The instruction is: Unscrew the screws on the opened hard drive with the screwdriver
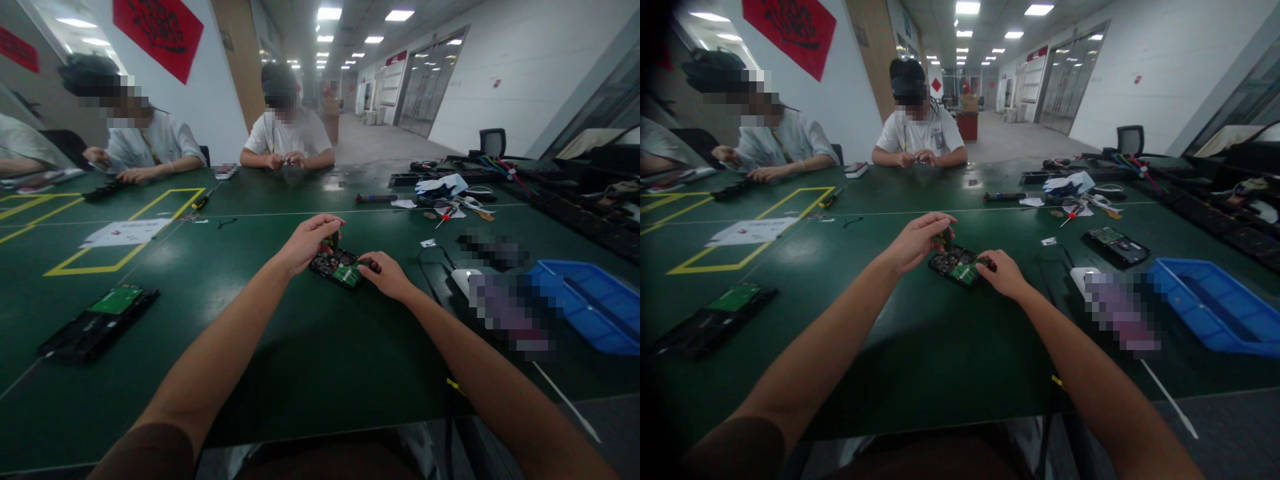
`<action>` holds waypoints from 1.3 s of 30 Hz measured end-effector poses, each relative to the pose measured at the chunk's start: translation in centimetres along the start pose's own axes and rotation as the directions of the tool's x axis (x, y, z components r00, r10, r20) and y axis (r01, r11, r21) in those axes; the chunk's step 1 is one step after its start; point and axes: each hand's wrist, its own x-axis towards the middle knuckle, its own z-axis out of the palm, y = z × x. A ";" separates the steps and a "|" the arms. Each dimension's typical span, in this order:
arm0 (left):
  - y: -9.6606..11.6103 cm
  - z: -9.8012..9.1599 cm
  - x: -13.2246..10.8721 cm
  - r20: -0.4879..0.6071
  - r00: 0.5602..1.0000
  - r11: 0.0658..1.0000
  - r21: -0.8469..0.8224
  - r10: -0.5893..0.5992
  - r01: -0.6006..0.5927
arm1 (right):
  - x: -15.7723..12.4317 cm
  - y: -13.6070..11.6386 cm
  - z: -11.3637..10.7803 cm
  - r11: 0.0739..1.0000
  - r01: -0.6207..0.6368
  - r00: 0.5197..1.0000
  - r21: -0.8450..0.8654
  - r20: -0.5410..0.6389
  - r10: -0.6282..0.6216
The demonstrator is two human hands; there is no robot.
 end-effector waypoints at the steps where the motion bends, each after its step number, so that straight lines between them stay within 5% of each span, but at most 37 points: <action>1: 0.0 0.0 0.0 -0.007 1.000 1.000 -0.008 -0.007 0.007 | 0.0 0.0 0.0 1.000 0.002 1.000 -0.002 0.003 -0.002; 12: 0.3 0.3 -0.1 0.020 0.999 0.992 -0.118 -0.045 0.047 | 0.0 -0.1 -0.1 1.000 0.002 1.000 0.000 0.001 -0.002; 19: 0.4 0.0 0.0 -0.033 0.999 0.999 0.033 0.010 -0.008 | 0.0 -0.5 -0.2 1.000 0.001 1.000 0.001 -0.013 -0.001; 30: -0.1 0.3 0.1 0.038 0.999 0.990 -0.139 -0.032 0.037 | 0.0 -0.4 -0.2 1.000 -0.004 1.000 -0.001 -0.008 0.004; 39: 0.0 0.5 -0.2 0.086 0.996 1.000 -0.026 -0.012 0.014 | 0.0 -0.4 -0.2 1.000 0.001 1.000 0.005 -0.011 -0.001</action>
